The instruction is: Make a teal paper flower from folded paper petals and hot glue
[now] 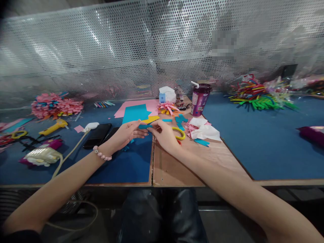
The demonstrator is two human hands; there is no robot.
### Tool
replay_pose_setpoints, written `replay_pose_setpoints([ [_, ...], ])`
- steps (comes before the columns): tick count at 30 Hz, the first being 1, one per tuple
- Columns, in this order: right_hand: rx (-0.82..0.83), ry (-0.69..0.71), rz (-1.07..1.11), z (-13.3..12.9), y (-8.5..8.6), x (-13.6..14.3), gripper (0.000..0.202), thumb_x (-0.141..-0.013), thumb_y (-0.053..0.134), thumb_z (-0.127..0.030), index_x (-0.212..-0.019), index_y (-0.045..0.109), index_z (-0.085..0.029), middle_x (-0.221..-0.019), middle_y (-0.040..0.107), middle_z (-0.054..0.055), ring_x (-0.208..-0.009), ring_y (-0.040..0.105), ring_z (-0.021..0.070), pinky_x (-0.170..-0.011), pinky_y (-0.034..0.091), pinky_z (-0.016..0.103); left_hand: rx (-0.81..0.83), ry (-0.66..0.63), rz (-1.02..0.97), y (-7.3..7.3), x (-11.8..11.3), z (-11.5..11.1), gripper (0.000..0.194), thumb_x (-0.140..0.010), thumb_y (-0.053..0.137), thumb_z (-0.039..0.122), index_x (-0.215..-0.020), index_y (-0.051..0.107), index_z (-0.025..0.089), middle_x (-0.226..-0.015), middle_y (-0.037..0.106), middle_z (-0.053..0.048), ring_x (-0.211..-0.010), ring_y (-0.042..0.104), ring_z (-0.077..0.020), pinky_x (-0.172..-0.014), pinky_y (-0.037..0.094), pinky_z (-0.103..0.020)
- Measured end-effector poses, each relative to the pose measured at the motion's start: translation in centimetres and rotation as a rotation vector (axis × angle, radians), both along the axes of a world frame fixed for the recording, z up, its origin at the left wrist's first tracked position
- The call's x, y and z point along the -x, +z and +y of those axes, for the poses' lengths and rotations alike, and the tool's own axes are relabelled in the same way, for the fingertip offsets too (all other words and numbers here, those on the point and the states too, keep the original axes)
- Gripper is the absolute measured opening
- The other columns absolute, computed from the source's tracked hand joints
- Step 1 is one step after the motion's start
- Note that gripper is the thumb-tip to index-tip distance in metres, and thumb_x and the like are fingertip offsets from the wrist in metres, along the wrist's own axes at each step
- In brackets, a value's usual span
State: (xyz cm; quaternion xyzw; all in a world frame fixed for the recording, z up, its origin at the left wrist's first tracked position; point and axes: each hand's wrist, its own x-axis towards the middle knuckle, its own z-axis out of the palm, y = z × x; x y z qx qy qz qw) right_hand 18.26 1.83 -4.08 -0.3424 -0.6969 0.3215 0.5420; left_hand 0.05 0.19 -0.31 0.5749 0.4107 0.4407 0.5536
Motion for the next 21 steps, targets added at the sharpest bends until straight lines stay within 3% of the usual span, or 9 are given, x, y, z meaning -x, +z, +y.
replay_pose_setpoints([
  [4,-0.026,0.032,-0.023,-0.2,-0.1,0.1,0.021,-0.084,0.064,-0.038,-0.098,0.063,-0.023,-0.099,0.066,0.004,-0.085,0.061,0.0174,-0.078,0.051,0.034,-0.022,-0.025,-0.001,0.0,0.2,0.2,0.035,-0.086,0.061,0.044,-0.103,0.064,0.013,-0.090,0.072,-0.012,-0.080,0.070,-0.0180,-0.074,0.057,-0.031],
  [8,0.054,0.076,0.021,-0.7,0.5,0.3,0.040,-0.083,0.065,-0.044,-0.114,0.054,-0.022,-0.107,0.063,0.006,-0.090,0.060,0.0176,-0.075,0.052,0.032,-0.096,0.005,0.019,0.0,0.3,0.2,0.034,-0.082,0.065,0.044,-0.097,0.065,0.014,-0.097,0.071,-0.010,-0.080,0.070,-0.0183,-0.072,0.058,-0.032],
  [12,0.123,0.066,-0.013,-1.2,0.9,0.5,0.032,-0.086,0.060,-0.041,-0.111,0.055,-0.021,-0.095,0.059,0.004,-0.086,0.058,0.0163,-0.072,0.050,0.030,-0.167,0.059,0.072,-0.1,0.2,0.2,0.035,-0.080,0.065,0.048,-0.089,0.065,0.014,-0.084,0.069,-0.005,-0.074,0.068,-0.0168,-0.072,0.059,-0.033],
  [17,0.117,0.142,0.010,-1.0,0.7,0.5,0.033,-0.079,0.062,-0.026,-0.110,0.053,-0.019,-0.076,0.051,-0.003,-0.067,0.054,0.0128,-0.061,0.045,0.027,-0.246,0.133,0.122,-0.4,0.3,0.2,0.038,-0.082,0.060,0.052,-0.078,0.064,0.015,-0.070,0.060,-0.001,-0.068,0.061,-0.0139,-0.066,0.060,-0.030],
  [21,0.150,0.114,0.029,-0.6,0.5,0.5,0.026,-0.079,0.062,-0.029,-0.101,0.058,-0.017,-0.072,0.052,-0.003,-0.065,0.054,0.0126,-0.061,0.044,0.027,-0.260,0.112,0.138,-0.5,0.4,0.2,0.038,-0.082,0.060,0.052,-0.086,0.065,0.015,-0.074,0.062,-0.002,-0.067,0.062,-0.0140,-0.063,0.060,-0.030],
])
